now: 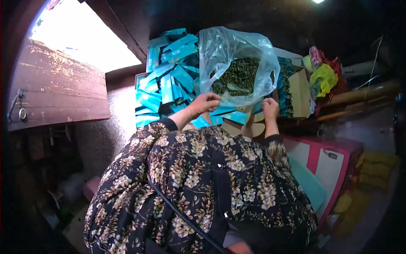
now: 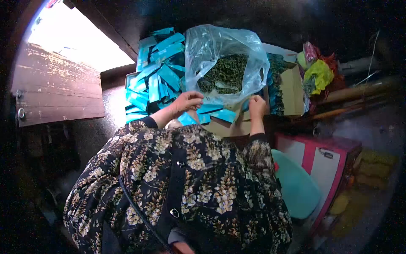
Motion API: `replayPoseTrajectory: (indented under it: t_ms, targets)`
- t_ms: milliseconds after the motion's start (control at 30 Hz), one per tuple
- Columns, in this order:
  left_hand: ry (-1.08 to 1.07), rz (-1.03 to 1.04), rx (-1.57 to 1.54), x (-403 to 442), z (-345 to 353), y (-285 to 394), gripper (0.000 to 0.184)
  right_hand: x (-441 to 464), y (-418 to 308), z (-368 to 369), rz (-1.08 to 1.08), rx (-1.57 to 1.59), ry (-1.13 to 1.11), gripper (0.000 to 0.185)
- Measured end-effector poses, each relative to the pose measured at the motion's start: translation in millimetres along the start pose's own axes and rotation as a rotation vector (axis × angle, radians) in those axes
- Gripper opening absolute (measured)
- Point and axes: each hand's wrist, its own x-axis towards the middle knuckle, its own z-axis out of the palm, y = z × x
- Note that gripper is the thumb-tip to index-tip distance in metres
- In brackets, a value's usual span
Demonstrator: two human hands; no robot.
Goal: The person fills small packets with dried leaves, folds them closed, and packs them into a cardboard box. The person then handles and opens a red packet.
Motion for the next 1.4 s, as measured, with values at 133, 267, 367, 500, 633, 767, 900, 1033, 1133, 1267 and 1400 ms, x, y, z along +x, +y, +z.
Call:
replayPoseTrajectory:
  t_ms: [133,267,367,500,633,767,900,1033,1133,1267,1400]
  targets:
    - [0.021,-0.036,-0.038,-4,-14,-17,0.035,-8,29,4,0.227,0.513,-0.047,0.011]
    - [0.057,-0.125,-0.06,-8,-15,-23,0.035,-37,50,-2,0.323,0.727,-0.035,0.016]
    - [0.086,-0.187,-0.056,-8,-10,-23,0.035,-47,63,14,0.211,0.536,-0.009,0.019]
    - [0.026,-0.203,-0.051,-2,-4,-25,0.036,-65,87,22,0.198,0.394,0.085,0.022]
    - [0.019,-0.217,-0.033,-3,-6,-32,0.036,-90,94,26,0.355,0.102,0.015,0.035]
    - [0.039,-0.297,0.04,-5,0,-32,0.036,-112,55,25,0.311,-0.177,-0.118,0.056]
    - [0.039,-0.31,0.08,-4,3,-33,0.036,-116,42,35,0.285,-0.29,-0.286,0.07]
    - [0.031,-0.322,0.089,-2,4,-33,0.037,-113,44,45,0.293,-0.315,-0.333,0.072]
    - [0.026,-0.332,0.094,-4,5,-31,0.037,-107,50,47,0.291,-0.329,-0.314,0.07]
    - [0.026,-0.338,0.108,-4,7,-31,0.036,-107,60,47,0.269,-0.36,-0.281,0.068]
    - [0.022,-0.348,0.116,-4,15,-21,0.037,-104,55,36,0.255,-0.356,-0.226,0.066]
